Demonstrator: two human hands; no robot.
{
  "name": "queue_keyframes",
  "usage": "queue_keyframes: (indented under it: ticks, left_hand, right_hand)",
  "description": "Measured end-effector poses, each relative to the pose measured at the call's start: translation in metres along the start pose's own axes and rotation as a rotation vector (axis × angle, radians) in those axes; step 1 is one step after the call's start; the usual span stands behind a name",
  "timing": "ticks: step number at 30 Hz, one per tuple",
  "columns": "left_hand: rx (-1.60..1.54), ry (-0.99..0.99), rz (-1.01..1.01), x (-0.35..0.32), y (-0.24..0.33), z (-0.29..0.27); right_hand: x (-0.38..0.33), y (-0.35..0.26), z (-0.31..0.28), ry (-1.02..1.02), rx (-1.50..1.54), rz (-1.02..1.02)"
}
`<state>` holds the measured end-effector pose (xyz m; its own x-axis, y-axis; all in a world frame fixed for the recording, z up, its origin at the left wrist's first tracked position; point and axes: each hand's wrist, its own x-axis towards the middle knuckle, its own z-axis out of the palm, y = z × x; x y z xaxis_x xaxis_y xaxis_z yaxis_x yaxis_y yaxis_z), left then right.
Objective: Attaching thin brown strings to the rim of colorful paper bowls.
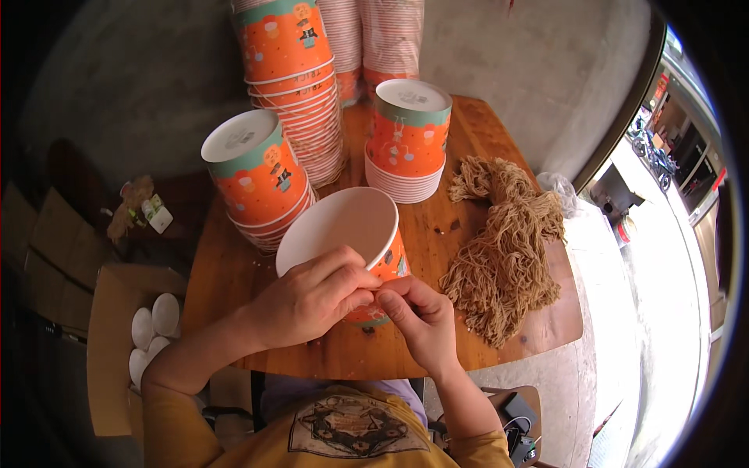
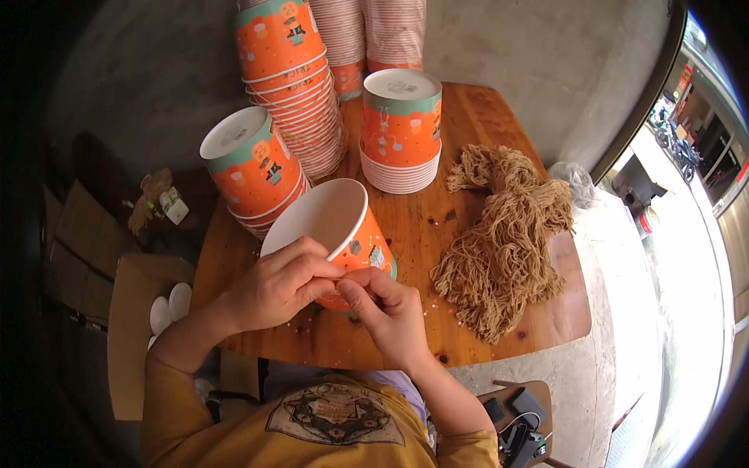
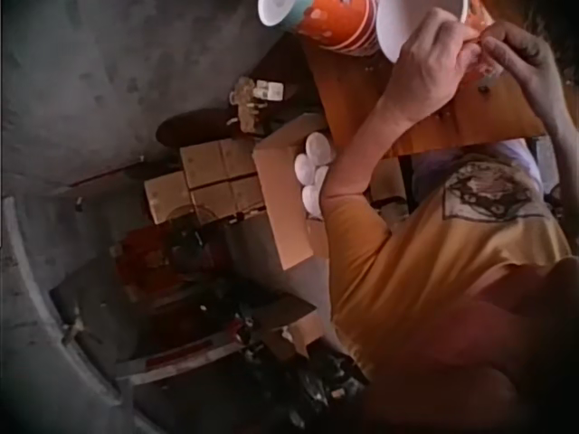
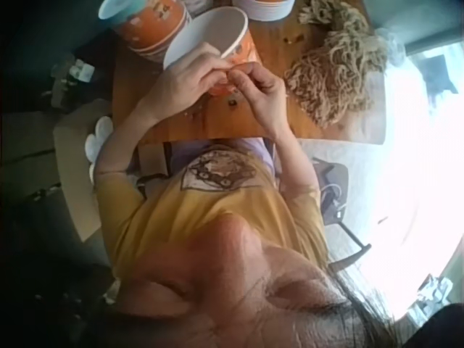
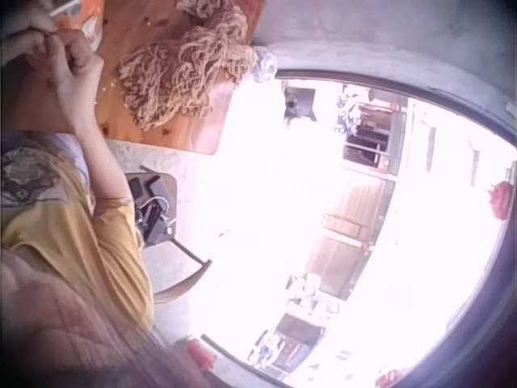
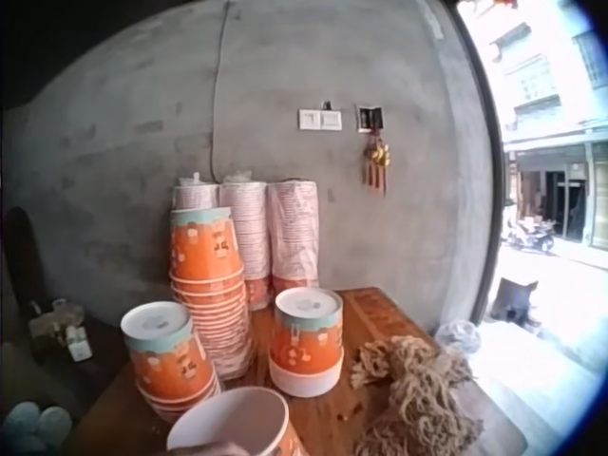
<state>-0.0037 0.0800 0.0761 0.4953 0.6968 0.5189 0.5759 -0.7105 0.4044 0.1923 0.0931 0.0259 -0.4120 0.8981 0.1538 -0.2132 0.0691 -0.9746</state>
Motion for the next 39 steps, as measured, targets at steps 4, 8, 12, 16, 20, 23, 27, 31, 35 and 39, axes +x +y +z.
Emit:
queue_keyframes:
  ticks: [4, 8, 12, 16, 20, 23, 27, 31, 35, 39]
  left_hand:
    - [0.041, -0.007, 0.001, -0.001, -0.002, 0.003]
    - [0.185, 0.024, 0.087, -0.003, -0.005, 0.008]
    - [0.298, 0.050, 0.145, -0.003, -0.005, 0.007]
    - [0.251, 0.057, 0.098, -0.002, -0.003, 0.009]
    - [0.170, 0.044, 0.047, 0.000, 0.003, 0.005]
    - [-0.024, 0.059, -0.103, -0.007, 0.005, 0.009]
    - [-0.375, 0.059, -0.409, -0.002, 0.013, 0.004]
    - [-0.398, -0.044, -0.418, 0.000, 0.008, -0.001]
    - [-0.366, -0.056, -0.409, 0.001, 0.009, 0.000]
    - [-0.396, -0.068, -0.406, 0.002, 0.009, 0.000]
  right_hand:
    - [-0.002, 0.002, -0.001, -0.014, -0.055, 0.012]
    - [-0.002, 0.003, 0.007, 0.093, -0.139, -0.026]
    - [0.000, 0.012, 0.014, 0.201, -0.096, -0.115]
    - [0.005, 0.015, 0.014, 0.225, -0.217, -0.240]
    - [0.012, 0.018, 0.014, 0.309, -0.249, -0.420]
    - [0.016, 0.020, 0.013, 0.335, -0.372, -0.525]
    - [0.019, 0.017, 0.012, 0.339, -0.484, -0.614]
    - [0.019, 0.018, 0.013, 0.342, -0.527, -0.631]
    - [0.019, 0.019, 0.013, 0.359, -0.552, -0.639]
    - [0.018, 0.019, 0.012, 0.379, -0.585, -0.639]
